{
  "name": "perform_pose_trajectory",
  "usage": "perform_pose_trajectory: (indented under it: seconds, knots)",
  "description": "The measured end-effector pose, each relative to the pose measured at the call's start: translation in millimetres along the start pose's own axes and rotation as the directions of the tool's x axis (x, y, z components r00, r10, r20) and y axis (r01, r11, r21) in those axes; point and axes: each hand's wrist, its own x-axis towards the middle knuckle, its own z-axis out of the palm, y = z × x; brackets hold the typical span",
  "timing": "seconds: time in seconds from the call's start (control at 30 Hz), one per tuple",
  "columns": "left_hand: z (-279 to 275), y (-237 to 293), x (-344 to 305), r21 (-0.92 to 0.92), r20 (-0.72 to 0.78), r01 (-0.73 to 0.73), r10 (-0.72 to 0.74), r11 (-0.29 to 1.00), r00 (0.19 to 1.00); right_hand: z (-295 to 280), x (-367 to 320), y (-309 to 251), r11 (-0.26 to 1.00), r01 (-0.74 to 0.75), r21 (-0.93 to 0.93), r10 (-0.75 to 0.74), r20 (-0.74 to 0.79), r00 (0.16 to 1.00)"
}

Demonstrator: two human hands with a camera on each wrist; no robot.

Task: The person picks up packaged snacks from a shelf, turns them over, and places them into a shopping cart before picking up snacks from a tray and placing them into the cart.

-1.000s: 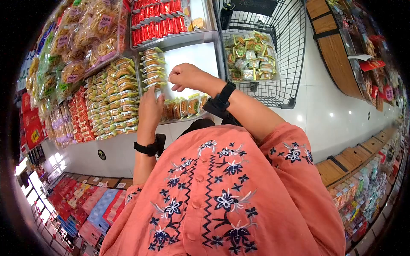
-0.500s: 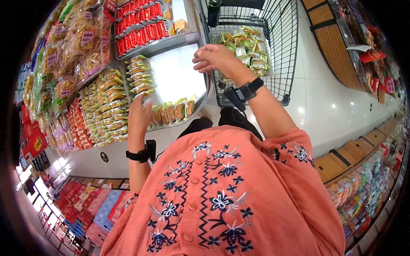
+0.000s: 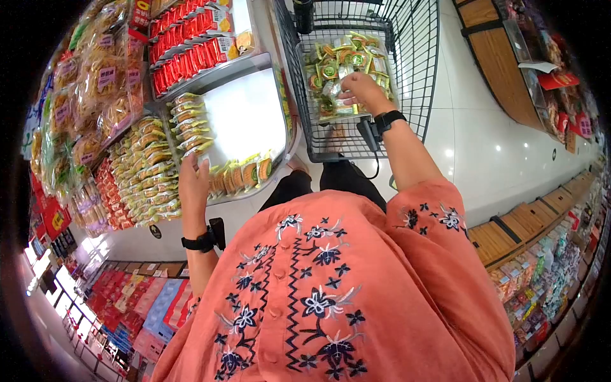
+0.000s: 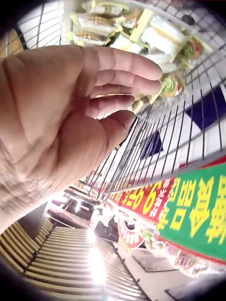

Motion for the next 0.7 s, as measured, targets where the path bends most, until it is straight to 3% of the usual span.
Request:
perform_pose_trajectory:
  seconds: [0.07,0.2,0.23,0.3,0.33,0.47,0.7]
  knots:
    - [5,-4,3,0.025,-0.023,-0.009,0.010,1.000,1.000,-6,17,22,0.989,-0.105,-0.108,0.100,-0.048,0.994]
    - [5,14,4,0.121,-0.015,0.021,-0.019,0.992,1.000,-7,38,51,0.867,-0.102,-0.488,0.089,-0.050,0.995]
    - [8,11,5,0.140,-0.013,0.010,-0.008,0.990,1.000,-10,50,66,0.756,0.017,-0.655,-0.034,-0.014,0.999]
    - [9,9,7,0.145,-0.002,0.010,-0.010,0.989,1.000,-7,71,88,0.411,0.230,-0.882,-0.247,0.135,0.959]
    - [9,8,9,0.133,0.006,0.020,-0.021,0.991,1.000,-5,71,97,0.487,0.235,-0.841,-0.279,0.105,0.955]
    - [7,14,7,0.132,0.010,0.057,-0.059,0.990,0.998,7,63,88,0.432,0.110,-0.895,-0.172,0.039,0.984]
    - [9,18,1,0.092,-0.014,0.063,-0.062,0.994,0.998,15,56,84,0.289,0.167,-0.943,-0.225,0.103,0.969]
